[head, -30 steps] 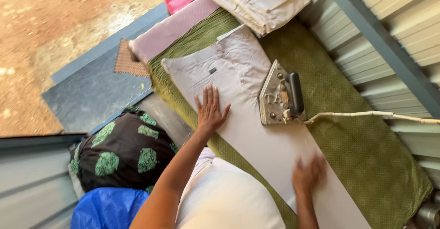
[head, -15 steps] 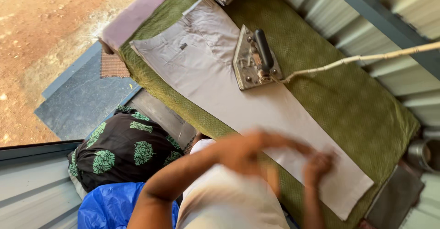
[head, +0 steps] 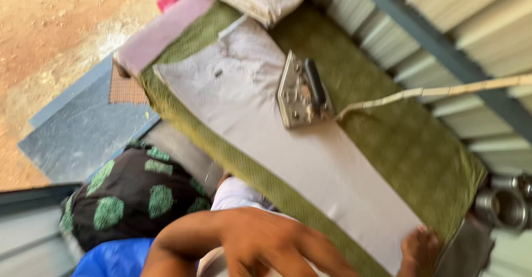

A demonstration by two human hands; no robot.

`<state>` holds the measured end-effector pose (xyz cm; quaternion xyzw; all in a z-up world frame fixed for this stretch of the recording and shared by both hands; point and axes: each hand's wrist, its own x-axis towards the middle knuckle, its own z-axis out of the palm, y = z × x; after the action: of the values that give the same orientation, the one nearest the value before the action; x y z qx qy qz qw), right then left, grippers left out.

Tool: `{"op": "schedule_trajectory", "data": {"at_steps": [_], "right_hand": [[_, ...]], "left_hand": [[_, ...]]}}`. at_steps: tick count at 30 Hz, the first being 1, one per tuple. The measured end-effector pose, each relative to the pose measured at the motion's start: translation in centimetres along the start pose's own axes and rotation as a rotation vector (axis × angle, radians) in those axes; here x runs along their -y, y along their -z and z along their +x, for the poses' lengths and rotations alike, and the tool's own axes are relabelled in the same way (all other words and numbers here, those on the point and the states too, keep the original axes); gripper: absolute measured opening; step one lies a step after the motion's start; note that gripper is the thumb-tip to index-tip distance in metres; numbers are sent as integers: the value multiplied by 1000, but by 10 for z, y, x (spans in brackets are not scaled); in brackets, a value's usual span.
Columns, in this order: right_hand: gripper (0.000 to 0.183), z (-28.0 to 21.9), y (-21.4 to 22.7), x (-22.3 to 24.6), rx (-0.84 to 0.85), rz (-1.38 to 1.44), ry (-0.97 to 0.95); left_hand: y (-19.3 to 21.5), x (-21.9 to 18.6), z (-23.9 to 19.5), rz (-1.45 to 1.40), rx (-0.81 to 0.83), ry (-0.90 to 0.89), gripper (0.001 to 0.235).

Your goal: The person irons a white shirt on a green mat-covered table using a metal electric iron. They smooth the fabric with their hands, move the iron back and forth, and fold the shirt after ironing. The person then picks up a smartphone, briefly interacts with it, and places it back on the table before retrieving another shirt from a blue bag.

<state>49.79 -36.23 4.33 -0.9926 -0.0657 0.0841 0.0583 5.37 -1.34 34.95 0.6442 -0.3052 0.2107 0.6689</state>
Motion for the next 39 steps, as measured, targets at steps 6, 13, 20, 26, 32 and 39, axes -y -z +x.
{"op": "schedule_trajectory", "data": {"at_steps": [6,13,20,26,32,39], "right_hand": [[55,-88,-54,116,-228,319,183],[55,-163,-36,338,-2,525,775],[45,-132,3,499,146,166,867],[55,-97,12,553,672,559,657],[54,-97,13,565,609,358,517],[48,-110,18,579,485,450,769]], "left_hand": [[132,62,-119,630,-626,674,30],[345,205,-232,1205,-1051,829,27],[462,265,-231,1314,-942,1136,36],[473,261,-243,1238,-838,1117,30],[484,257,-243,1286,-685,1140,37],[471,250,-239,1273,-798,1158,36]]}}
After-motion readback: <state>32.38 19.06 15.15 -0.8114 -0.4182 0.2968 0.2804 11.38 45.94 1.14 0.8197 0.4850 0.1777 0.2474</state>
